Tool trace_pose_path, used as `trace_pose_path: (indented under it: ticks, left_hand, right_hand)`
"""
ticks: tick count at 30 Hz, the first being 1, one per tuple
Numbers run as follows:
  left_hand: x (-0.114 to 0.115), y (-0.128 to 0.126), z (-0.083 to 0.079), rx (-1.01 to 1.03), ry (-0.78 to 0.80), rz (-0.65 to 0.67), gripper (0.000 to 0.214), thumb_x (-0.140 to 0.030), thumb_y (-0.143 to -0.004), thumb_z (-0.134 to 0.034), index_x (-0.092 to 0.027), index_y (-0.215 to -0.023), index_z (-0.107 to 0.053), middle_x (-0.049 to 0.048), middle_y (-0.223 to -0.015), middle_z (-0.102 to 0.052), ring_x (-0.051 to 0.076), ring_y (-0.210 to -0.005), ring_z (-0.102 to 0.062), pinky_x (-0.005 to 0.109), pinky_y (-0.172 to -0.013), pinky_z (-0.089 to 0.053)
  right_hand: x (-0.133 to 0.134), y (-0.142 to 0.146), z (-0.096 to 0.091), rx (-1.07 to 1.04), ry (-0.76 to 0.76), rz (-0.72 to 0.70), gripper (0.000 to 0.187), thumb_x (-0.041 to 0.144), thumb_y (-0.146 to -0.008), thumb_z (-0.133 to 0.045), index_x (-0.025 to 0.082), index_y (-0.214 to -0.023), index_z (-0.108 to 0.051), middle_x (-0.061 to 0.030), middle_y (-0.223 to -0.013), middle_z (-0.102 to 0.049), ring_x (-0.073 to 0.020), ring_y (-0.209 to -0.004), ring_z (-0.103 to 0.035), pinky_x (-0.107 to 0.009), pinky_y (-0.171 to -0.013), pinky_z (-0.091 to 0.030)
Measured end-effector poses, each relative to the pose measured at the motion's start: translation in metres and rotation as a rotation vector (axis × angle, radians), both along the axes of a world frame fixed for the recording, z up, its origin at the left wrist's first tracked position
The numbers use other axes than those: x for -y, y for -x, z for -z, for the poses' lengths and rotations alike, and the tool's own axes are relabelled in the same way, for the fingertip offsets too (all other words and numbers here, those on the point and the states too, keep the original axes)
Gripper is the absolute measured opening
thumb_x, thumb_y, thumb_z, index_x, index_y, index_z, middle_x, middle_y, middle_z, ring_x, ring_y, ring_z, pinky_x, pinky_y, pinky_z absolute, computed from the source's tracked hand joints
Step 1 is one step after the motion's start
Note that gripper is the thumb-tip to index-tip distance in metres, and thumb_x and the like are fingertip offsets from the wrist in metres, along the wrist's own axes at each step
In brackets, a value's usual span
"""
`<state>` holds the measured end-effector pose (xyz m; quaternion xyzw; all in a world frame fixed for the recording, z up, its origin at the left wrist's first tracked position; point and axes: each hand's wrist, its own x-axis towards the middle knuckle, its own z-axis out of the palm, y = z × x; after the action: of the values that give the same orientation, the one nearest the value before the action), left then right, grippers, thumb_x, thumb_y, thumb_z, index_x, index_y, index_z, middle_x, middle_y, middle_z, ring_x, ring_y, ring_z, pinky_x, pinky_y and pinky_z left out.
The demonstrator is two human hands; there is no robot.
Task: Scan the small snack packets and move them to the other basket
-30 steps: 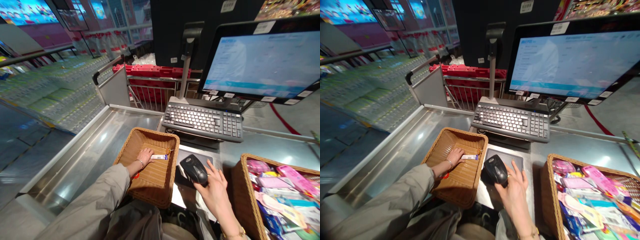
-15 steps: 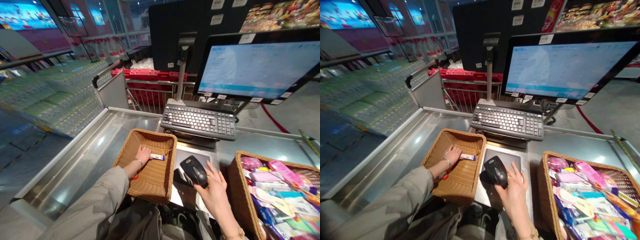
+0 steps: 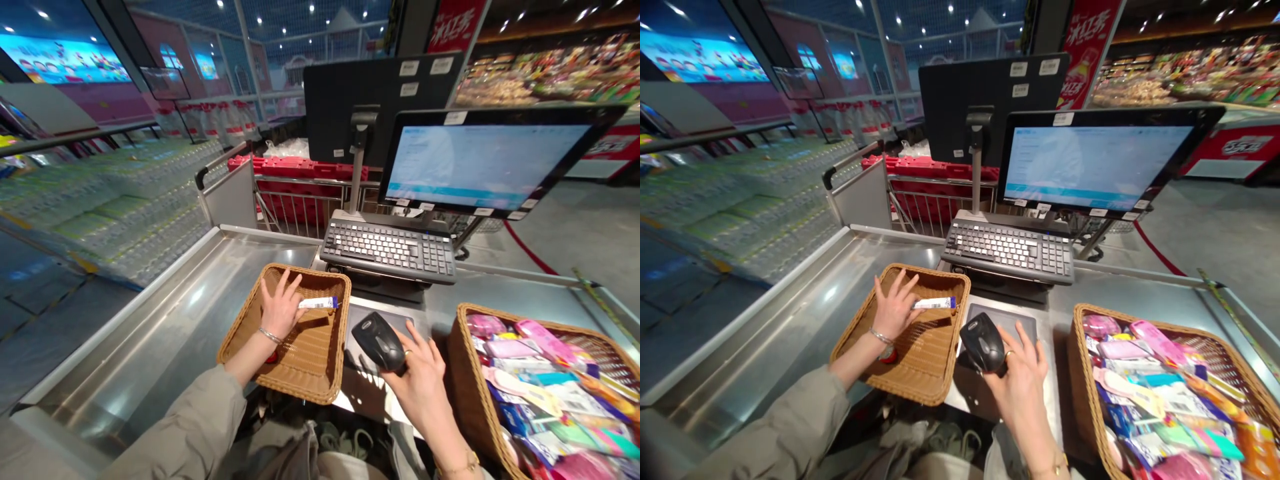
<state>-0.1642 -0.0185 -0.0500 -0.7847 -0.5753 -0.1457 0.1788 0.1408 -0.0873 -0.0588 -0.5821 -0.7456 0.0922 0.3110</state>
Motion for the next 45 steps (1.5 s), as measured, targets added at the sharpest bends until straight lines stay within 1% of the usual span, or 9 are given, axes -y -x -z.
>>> trace_pose_path:
  ticks: [4,7,11,18,25,31,39,45]
  left_hand:
    - [0.007,-0.023,-0.016,0.05,-0.128,0.011,0.008,-0.031,-0.082,-0.069,-0.022,-0.083,-0.067,0.0046,-0.144,-0.052,0.039,-0.142,-0.031,0.076,-0.11,0.007]
    - [0.01,-0.04,-0.024,0.088,-0.189,0.028,0.01,-0.032,-0.082,-0.069,-0.023,-0.082,-0.067,0.0036,-0.143,-0.053,0.039,-0.142,-0.031,0.075,-0.11,0.009]
    - [0.01,-0.058,-0.032,0.125,-0.213,0.066,0.01,-0.034,-0.081,-0.07,-0.024,-0.083,-0.068,0.0034,-0.142,-0.054,0.039,-0.142,-0.031,0.075,-0.109,0.011]
    - [0.007,-0.077,-0.038,0.143,-0.225,0.108,0.013,-0.036,-0.081,-0.071,-0.024,-0.08,-0.067,0.0025,-0.142,-0.054,0.04,-0.141,-0.033,0.074,-0.109,0.012]
    - [0.005,-0.084,-0.04,0.149,-0.226,0.14,0.014,-0.036,-0.079,-0.073,-0.024,-0.08,-0.068,0.0018,-0.142,-0.054,0.041,-0.14,-0.034,0.074,-0.109,0.013]
    - [0.004,-0.085,-0.043,0.153,-0.211,0.157,0.013,-0.036,-0.079,-0.073,-0.024,-0.08,-0.067,0.0028,-0.142,-0.054,0.04,-0.141,-0.032,0.075,-0.109,0.012]
    - [0.003,-0.084,-0.045,0.169,-0.18,0.174,0.009,-0.033,-0.082,-0.068,-0.024,-0.081,-0.068,0.0056,-0.142,-0.054,0.04,-0.142,-0.03,0.076,-0.108,0.011]
    - [0.0,-0.084,-0.044,0.165,-0.182,0.168,0.011,-0.034,-0.08,-0.071,-0.024,-0.081,-0.067,0.004,-0.143,-0.053,0.039,-0.143,-0.03,0.075,-0.108,0.012]
  right_hand:
    - [0.005,-0.003,-0.008,0.027,-0.005,0.01,0.023,0.027,-0.072,-0.061,0.025,-0.094,-0.07,-0.0036,-0.128,-0.066,-0.0342,-0.136,-0.043,-0.063,-0.109,-0.024]
    - [0.01,-0.008,-0.015,0.046,0.0,0.03,0.026,0.024,-0.073,-0.059,0.025,-0.097,-0.069,-0.0021,-0.13,-0.064,-0.0329,-0.138,-0.04,-0.063,-0.11,-0.023]
    - [0.017,-0.014,-0.022,0.06,-0.008,0.059,0.029,0.022,-0.075,-0.056,0.026,-0.101,-0.068,-0.0014,-0.131,-0.063,-0.0307,-0.139,-0.038,-0.063,-0.112,-0.021]
    - [0.027,-0.024,-0.026,0.054,-0.061,0.083,0.029,0.022,-0.073,-0.059,0.026,-0.099,-0.069,-0.0024,-0.127,-0.066,-0.0331,-0.137,-0.041,-0.065,-0.109,-0.023]
    - [0.034,-0.028,-0.029,0.051,-0.094,0.103,0.026,0.022,-0.073,-0.06,0.025,-0.097,-0.069,-0.0029,-0.122,-0.069,-0.0325,-0.135,-0.043,-0.063,-0.109,-0.022]
    - [0.037,-0.027,-0.031,0.029,-0.075,0.11,0.024,0.023,-0.074,-0.06,0.025,-0.096,-0.069,-0.0048,-0.123,-0.068,-0.0332,-0.136,-0.043,-0.063,-0.11,-0.02]
    - [0.04,-0.025,-0.034,0.023,-0.063,0.108,0.021,0.023,-0.074,-0.06,0.024,-0.093,-0.069,-0.0056,-0.122,-0.068,-0.0323,-0.136,-0.042,-0.062,-0.112,-0.019]
    - [0.039,-0.025,-0.035,0.033,-0.075,0.1,0.023,0.022,-0.074,-0.06,0.023,-0.095,-0.069,-0.0059,-0.12,-0.069,-0.0327,-0.136,-0.043,-0.062,-0.111,-0.019]
